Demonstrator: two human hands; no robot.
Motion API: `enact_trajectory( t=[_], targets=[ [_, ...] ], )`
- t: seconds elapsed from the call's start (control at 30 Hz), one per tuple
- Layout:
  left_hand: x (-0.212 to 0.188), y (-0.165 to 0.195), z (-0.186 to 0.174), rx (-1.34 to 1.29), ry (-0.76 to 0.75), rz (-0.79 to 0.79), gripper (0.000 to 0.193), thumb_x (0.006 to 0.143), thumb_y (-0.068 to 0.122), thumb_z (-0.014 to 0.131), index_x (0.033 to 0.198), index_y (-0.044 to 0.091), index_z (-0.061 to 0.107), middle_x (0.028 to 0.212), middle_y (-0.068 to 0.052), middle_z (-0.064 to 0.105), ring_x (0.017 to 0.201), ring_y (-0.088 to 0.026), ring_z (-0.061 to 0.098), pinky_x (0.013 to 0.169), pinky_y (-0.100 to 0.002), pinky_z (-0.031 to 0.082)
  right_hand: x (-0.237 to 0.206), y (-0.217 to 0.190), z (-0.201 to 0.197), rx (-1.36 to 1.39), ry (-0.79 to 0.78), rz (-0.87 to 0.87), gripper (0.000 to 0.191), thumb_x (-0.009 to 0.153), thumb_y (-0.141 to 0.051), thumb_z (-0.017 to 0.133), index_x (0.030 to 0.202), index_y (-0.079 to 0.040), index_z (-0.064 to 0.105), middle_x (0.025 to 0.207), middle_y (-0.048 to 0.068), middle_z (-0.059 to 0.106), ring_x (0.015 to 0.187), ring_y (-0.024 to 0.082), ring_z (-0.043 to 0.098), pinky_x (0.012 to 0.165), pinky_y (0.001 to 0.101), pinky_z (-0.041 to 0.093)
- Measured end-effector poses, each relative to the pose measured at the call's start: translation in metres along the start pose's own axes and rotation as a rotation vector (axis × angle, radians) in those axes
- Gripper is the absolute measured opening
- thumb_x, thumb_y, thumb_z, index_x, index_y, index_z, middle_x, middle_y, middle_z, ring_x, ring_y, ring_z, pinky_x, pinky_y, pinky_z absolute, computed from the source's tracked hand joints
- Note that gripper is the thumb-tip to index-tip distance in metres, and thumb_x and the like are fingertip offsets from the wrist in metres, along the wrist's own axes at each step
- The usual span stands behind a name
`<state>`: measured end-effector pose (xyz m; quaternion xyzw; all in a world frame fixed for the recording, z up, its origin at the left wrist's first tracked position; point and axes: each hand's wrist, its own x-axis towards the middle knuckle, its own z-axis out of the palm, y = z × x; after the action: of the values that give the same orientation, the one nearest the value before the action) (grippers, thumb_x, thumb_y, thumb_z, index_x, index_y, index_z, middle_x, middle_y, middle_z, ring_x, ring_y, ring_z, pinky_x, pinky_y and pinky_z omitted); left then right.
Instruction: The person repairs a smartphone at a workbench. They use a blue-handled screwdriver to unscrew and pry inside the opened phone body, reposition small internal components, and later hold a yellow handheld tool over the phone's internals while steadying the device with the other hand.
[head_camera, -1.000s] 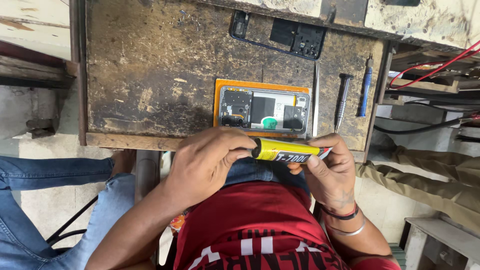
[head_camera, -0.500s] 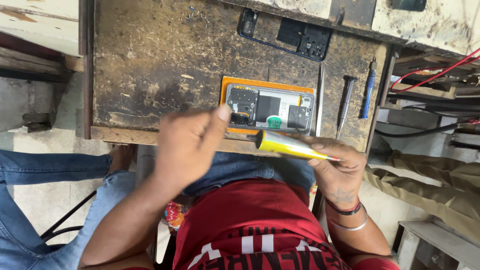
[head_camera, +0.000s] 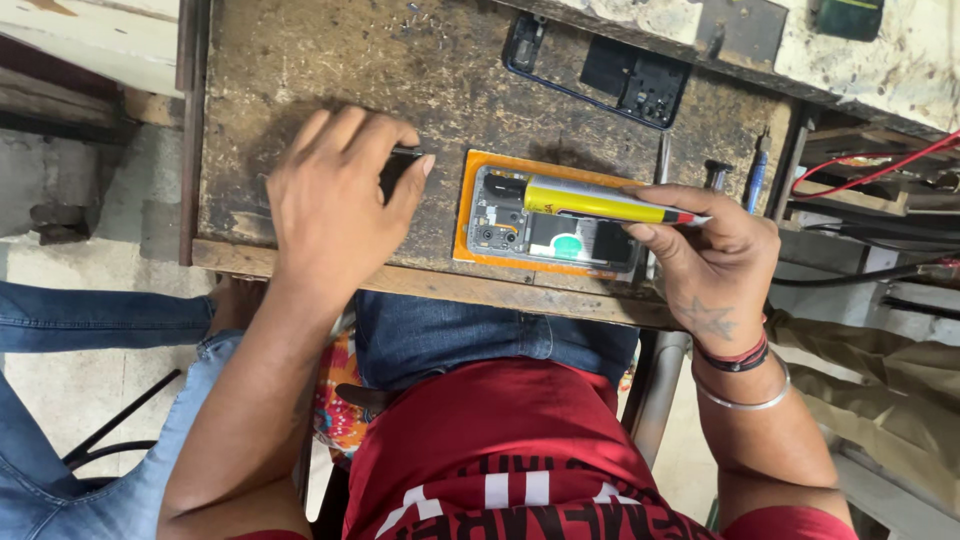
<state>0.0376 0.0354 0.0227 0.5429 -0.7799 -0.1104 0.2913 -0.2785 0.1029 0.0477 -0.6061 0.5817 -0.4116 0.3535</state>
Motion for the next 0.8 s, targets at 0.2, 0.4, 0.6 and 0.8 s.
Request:
enact_trajectory(
  t=[0.2, 0.4, 0.6, 0.8],
  targets=[
    [0.000, 0.000, -0.003, -0.013, -0.005, -0.011, 0.018, 0.089, 0.021, 0.082, 0.103, 0.014, 0.073, 0.107, -0.005, 0.063, 0.104, -0.027, 0.061, 0.085, -0.043, 0.053, 0.017, -0.010, 0.010, -0.146, -0.071, -0.088, 0.020, 0.099, -0.002, 0.079, 0.117, 0.002, 0.072, 0.114, 0.011, 0.077, 0.105, 0.013, 0.073, 0.095, 0.0242, 0.057],
    [0.000, -0.001, -0.005, -0.045, 0.014, -0.016, 0.020, 0.089, 0.023, 0.084, 0.103, 0.012, 0.073, 0.112, -0.006, 0.063, 0.106, -0.027, 0.060, 0.084, -0.042, 0.053, 0.024, -0.014, 0.014, -0.191, -0.091, -0.119, 0.020, 0.099, -0.004, 0.079, 0.117, 0.002, 0.073, 0.115, 0.012, 0.078, 0.105, 0.014, 0.073, 0.095, 0.0246, 0.057],
    [0.000, -0.001, -0.005, -0.056, 0.023, -0.022, 0.021, 0.090, 0.023, 0.084, 0.104, 0.012, 0.074, 0.111, -0.006, 0.063, 0.105, -0.027, 0.060, 0.085, -0.041, 0.054, 0.028, -0.019, 0.015, -0.198, -0.098, -0.101, 0.019, 0.100, -0.005, 0.078, 0.117, 0.002, 0.073, 0.115, 0.012, 0.078, 0.104, 0.013, 0.073, 0.094, 0.0244, 0.057],
    [0.000, 0.000, -0.006, -0.047, 0.025, -0.026, 0.020, 0.090, 0.022, 0.084, 0.104, 0.012, 0.074, 0.111, -0.006, 0.063, 0.105, -0.027, 0.061, 0.085, -0.041, 0.054, 0.031, -0.020, 0.015, -0.173, -0.112, -0.132, 0.018, 0.102, -0.006, 0.077, 0.117, 0.002, 0.072, 0.116, 0.012, 0.077, 0.107, 0.014, 0.073, 0.097, 0.0249, 0.058]
  ],
)
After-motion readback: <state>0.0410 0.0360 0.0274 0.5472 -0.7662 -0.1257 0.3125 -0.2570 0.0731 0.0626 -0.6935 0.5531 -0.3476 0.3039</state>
